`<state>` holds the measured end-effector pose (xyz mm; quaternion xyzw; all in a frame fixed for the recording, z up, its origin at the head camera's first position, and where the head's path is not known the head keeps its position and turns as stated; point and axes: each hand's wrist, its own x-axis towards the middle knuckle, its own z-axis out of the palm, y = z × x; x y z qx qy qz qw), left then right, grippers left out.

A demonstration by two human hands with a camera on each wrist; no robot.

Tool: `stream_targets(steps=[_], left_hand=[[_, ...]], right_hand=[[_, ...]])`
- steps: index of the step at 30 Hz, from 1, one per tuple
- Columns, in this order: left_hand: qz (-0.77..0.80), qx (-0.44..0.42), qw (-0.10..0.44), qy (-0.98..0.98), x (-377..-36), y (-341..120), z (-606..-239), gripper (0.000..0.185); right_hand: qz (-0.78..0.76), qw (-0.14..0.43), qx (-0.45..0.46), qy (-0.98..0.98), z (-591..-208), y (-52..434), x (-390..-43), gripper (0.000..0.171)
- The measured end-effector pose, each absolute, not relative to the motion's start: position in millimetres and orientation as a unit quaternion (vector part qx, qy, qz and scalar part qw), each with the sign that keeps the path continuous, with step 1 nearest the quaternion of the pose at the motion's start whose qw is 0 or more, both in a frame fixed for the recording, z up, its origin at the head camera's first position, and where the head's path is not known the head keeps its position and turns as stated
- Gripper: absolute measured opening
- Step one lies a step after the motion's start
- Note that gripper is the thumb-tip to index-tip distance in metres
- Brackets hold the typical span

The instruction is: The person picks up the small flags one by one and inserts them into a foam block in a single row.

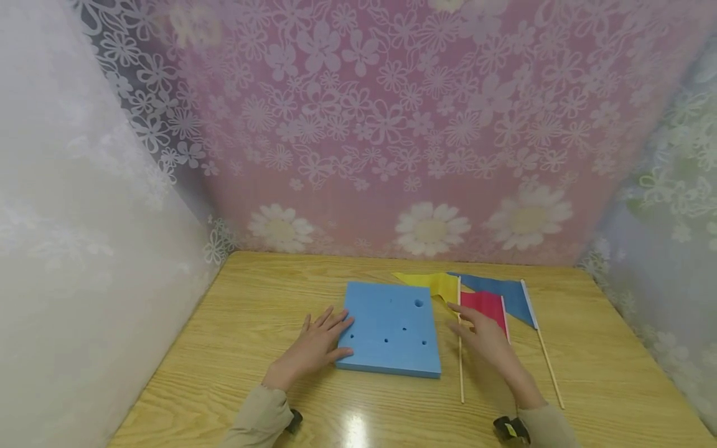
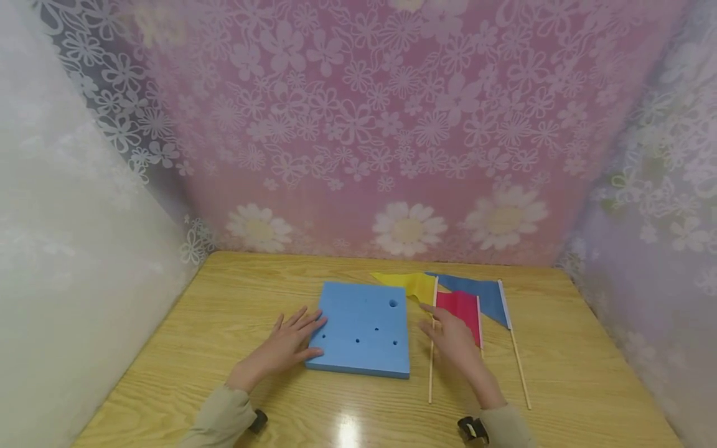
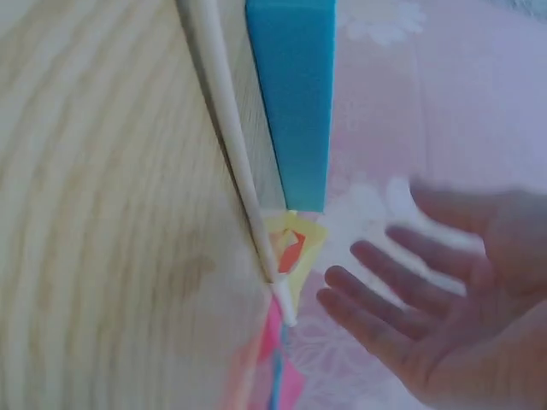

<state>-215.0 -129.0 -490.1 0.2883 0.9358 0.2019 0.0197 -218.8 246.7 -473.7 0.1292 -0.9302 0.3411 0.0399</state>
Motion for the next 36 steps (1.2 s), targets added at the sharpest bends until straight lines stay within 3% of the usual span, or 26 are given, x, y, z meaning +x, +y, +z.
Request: stream_targets(steps=[7,15,21,27,30,34,36], left_hand=[[0.206,0.283,0.019,0.937,-215.5,-129.8,-488.1,0.066],[0.212,0.281,0.031,0.936,-216.6,-128.9,-487.1,0.067],[0.217,0.28,0.035,0.935,-217.4,-127.5,-485.1,0.067],[0.218,0.277,0.031,0.935,-218.2,-126.5,-486.5,0.067],[0.211,0.278,0.031,0.937,-218.8,-126.1,-488.5,0.067],[0.215,0.279,0.035,0.935,-219.4,-125.8,-489.1,0.067],[0.218,0.278,0.038,0.935,-219.5,-125.8,-488.9,0.068]], right_hand=[[0.409,0.008,0.011,-0.912,-483.2,260.9,-238.2,0.034],[0.299,-0.049,-0.006,-0.953,-490.6,265.0,-255.8,0.023],[0.248,-0.058,0.014,-0.967,-492.6,258.9,-261.1,0.043],[0.224,-0.035,0.028,-0.974,-486.5,255.8,-258.5,0.047],[0.235,-0.04,0.015,-0.971,-480.9,256.7,-255.3,0.04],[0.262,-0.034,-0.002,-0.964,-475.1,258.5,-253.1,0.016],[0.295,-0.034,-0.011,-0.955,-473.9,258.6,-251.7,0.016]])
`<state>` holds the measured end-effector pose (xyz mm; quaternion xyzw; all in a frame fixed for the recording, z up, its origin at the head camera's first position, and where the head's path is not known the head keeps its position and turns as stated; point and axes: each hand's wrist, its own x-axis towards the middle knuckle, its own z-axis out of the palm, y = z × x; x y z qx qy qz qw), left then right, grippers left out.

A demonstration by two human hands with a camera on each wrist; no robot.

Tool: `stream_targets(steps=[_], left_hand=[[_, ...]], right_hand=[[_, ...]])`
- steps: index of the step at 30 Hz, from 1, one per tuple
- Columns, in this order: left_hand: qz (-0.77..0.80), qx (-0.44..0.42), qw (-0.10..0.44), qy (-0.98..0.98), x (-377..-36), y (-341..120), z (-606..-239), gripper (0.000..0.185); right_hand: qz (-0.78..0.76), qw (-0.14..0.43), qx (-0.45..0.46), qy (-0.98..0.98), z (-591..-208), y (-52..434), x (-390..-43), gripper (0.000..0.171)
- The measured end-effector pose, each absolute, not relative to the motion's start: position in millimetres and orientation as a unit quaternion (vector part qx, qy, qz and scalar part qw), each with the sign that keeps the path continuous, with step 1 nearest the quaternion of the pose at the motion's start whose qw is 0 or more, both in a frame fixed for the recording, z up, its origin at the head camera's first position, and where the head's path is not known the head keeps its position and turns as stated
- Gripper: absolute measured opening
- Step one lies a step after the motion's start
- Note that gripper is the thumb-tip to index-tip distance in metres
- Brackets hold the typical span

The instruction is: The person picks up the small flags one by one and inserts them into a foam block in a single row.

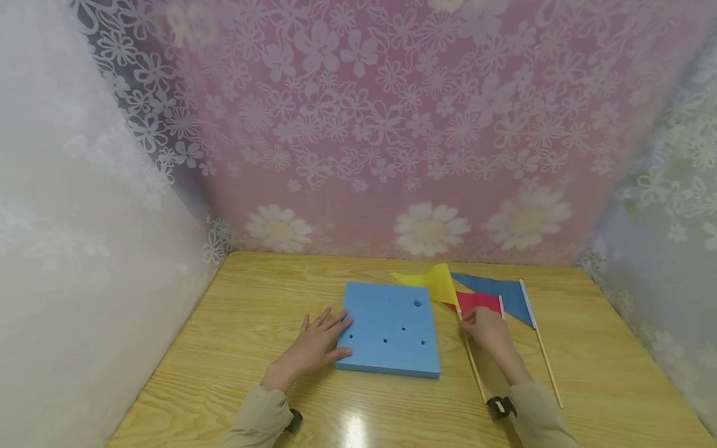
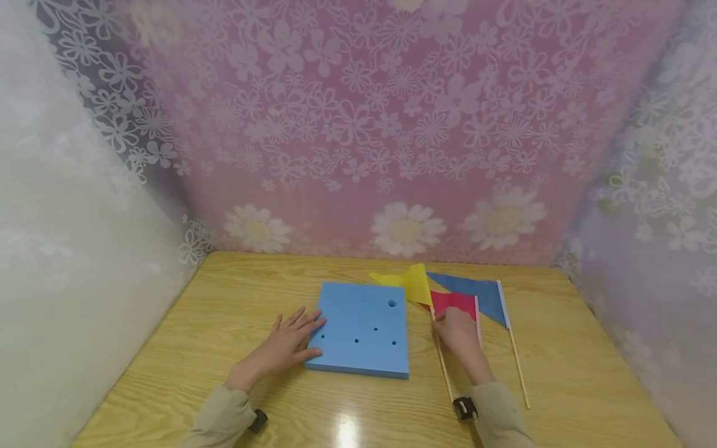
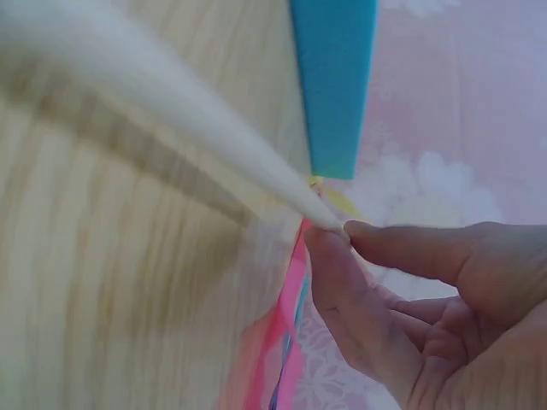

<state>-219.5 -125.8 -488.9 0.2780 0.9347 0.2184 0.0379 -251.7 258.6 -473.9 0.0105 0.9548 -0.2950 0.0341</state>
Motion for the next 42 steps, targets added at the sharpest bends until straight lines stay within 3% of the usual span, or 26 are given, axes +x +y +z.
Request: stream_targets(steps=[10,26,42], left_hand=[[0.226,0.277,0.027,0.934,-217.9,-127.2,-491.7,0.067],[0.226,0.281,0.026,0.932,-216.3,-129.2,-493.9,0.067],[0.231,0.278,0.026,0.932,-219.1,-129.5,-497.1,0.068]], right_hand=[[-0.432,0.021,0.038,0.901,-471.8,260.1,-246.6,0.031],[-0.443,-0.058,0.009,0.895,-452.6,251.6,-247.3,0.04],[-0.557,-0.119,-0.037,0.821,-433.4,187.4,-258.1,0.027]])
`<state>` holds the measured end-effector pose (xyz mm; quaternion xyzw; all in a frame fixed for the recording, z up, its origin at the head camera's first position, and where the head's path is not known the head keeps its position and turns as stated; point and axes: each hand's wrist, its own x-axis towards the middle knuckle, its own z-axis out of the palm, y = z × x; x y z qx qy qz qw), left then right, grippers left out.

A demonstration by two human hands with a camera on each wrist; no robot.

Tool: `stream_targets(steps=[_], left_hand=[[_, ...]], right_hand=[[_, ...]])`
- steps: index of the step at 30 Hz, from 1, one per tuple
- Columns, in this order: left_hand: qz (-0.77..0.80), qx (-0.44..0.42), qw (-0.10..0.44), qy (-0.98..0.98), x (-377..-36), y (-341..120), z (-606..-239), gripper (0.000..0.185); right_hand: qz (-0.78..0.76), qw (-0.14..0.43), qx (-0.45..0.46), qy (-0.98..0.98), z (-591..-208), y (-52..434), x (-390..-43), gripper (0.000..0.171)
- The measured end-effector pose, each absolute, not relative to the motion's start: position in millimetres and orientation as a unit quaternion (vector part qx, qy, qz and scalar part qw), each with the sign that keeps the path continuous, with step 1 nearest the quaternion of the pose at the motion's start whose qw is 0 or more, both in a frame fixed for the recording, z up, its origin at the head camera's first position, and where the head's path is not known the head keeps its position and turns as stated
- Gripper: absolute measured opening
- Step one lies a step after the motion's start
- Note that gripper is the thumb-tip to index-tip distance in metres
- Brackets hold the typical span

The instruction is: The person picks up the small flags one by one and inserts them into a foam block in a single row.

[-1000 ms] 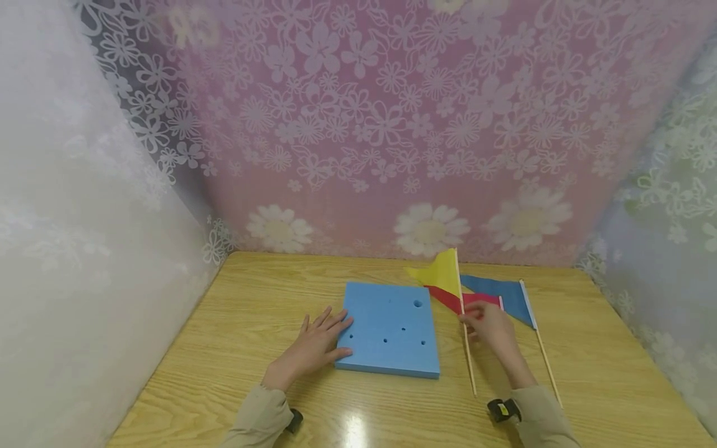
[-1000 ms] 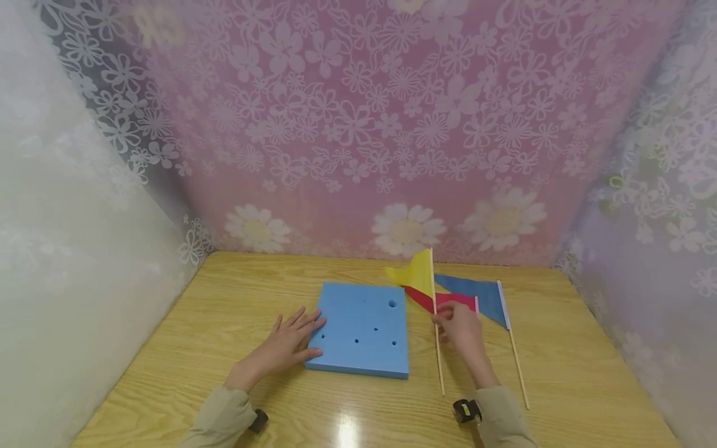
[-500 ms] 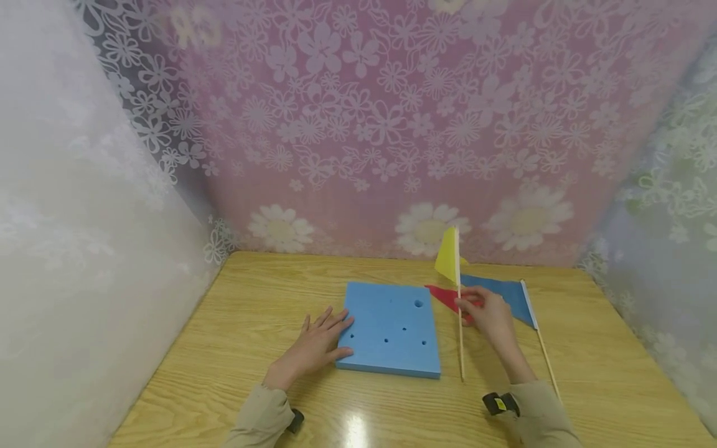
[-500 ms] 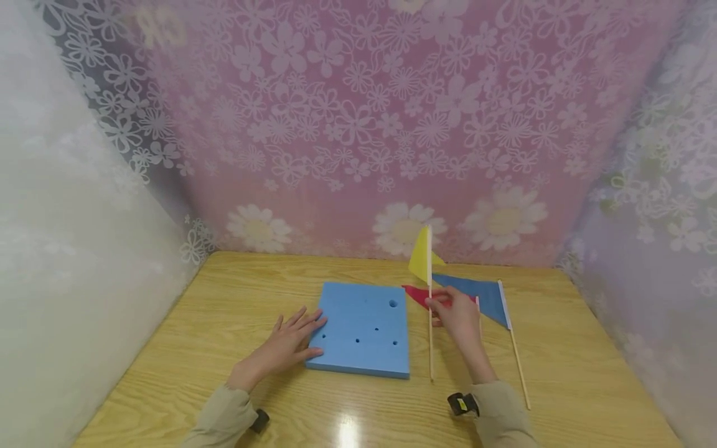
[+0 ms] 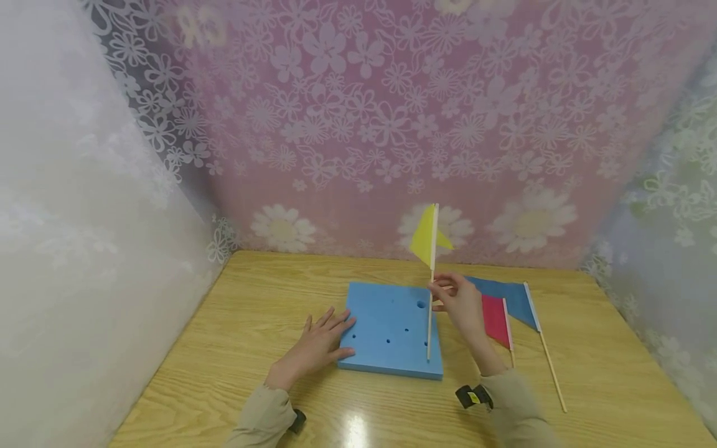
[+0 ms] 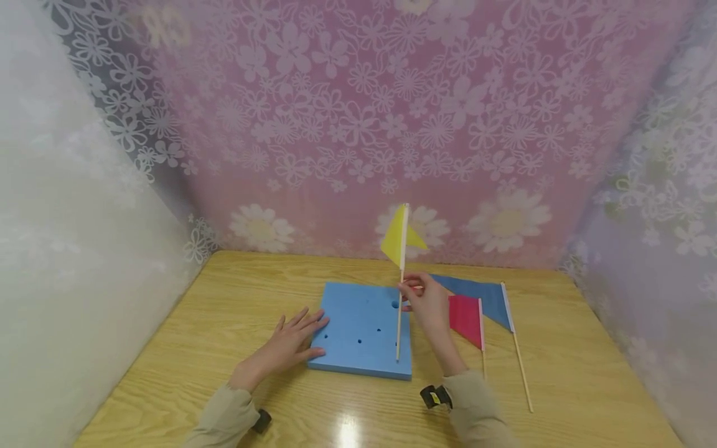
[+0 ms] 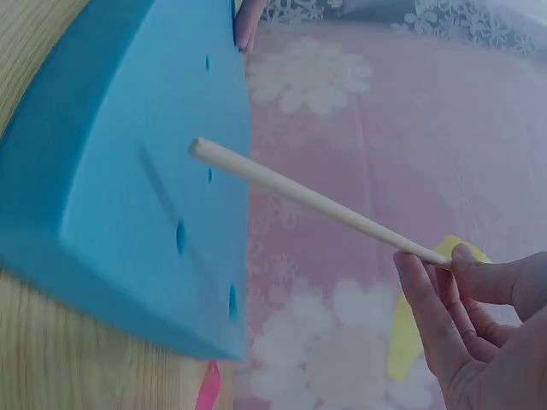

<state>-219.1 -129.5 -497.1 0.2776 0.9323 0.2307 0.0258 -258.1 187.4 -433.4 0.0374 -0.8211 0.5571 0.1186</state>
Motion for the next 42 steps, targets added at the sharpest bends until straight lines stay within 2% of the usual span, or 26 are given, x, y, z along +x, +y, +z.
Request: stream_targets(steps=[14,18,25,33,42], left_hand=[[0.236,0.271,0.032,0.933,-218.1,-129.3,-497.6,0.068],[0.229,0.266,0.032,0.936,-218.2,-128.6,-497.5,0.068],[0.23,0.266,0.027,0.936,-216.6,-127.8,-495.8,0.067],[0.228,0.266,0.023,0.936,-214.8,-128.3,-495.2,0.067],[0.224,0.267,0.024,0.937,-216.0,-130.1,-497.8,0.067]], right_hand=[[0.657,0.178,0.097,-0.726,-434.1,115.2,-263.3,0.021],[0.665,0.182,0.113,-0.715,-432.0,96.0,-262.7,0.024],[0.653,0.182,0.139,-0.722,-414.6,66.7,-245.1,0.019],[0.635,0.209,0.164,-0.725,-443.9,54.5,-258.3,0.017],[0.622,0.208,0.182,-0.733,-450.9,49.7,-258.1,0.016]])
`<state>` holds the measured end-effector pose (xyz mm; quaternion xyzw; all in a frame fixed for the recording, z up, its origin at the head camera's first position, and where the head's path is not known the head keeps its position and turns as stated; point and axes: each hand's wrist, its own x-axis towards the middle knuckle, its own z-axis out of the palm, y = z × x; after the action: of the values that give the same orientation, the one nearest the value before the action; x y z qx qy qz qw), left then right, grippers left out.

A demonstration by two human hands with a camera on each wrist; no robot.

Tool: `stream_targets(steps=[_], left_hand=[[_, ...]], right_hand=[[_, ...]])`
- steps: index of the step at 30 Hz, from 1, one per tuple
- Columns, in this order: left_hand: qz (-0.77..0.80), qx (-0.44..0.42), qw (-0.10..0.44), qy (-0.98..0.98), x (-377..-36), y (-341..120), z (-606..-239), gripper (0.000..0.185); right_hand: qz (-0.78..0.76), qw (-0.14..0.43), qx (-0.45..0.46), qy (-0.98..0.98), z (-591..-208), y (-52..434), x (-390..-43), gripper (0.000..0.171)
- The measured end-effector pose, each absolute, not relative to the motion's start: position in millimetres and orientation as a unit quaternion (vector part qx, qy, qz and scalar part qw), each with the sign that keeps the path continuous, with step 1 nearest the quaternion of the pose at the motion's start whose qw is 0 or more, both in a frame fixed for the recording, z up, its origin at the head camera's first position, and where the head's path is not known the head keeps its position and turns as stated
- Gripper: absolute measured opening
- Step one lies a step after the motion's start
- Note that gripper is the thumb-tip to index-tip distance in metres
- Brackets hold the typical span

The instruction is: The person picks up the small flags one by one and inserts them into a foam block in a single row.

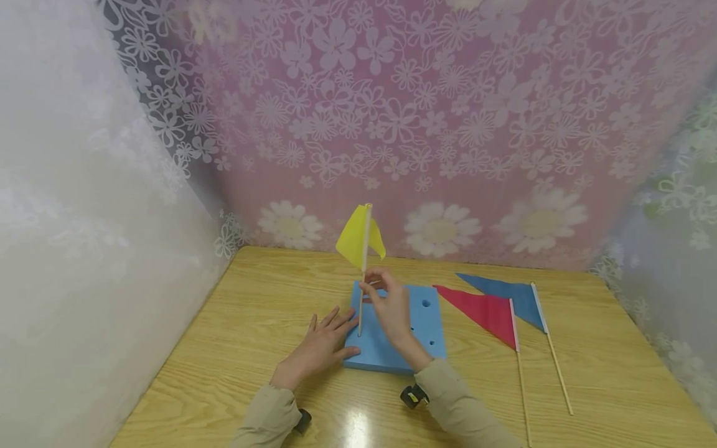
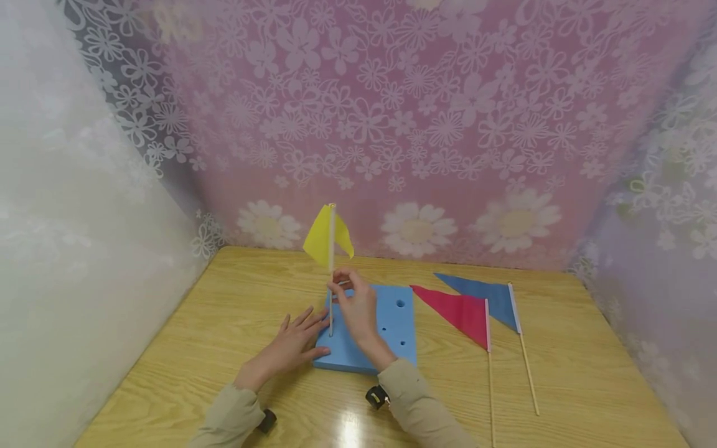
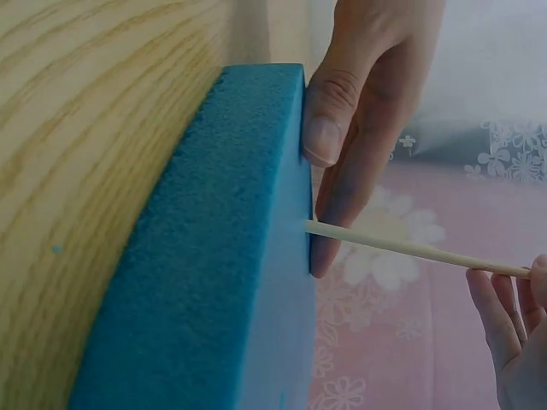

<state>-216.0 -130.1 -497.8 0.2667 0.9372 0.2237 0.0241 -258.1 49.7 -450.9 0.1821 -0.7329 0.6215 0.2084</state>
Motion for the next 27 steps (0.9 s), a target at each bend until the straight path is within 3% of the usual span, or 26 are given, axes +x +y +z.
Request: stream_targets(steps=[27], left_hand=[[0.226,0.262,0.03,0.938,-215.7,-129.9,-499.9,0.069]], right_hand=[[0.572,0.194,0.198,-0.772,-460.4,49.8,-254.9,0.016]])
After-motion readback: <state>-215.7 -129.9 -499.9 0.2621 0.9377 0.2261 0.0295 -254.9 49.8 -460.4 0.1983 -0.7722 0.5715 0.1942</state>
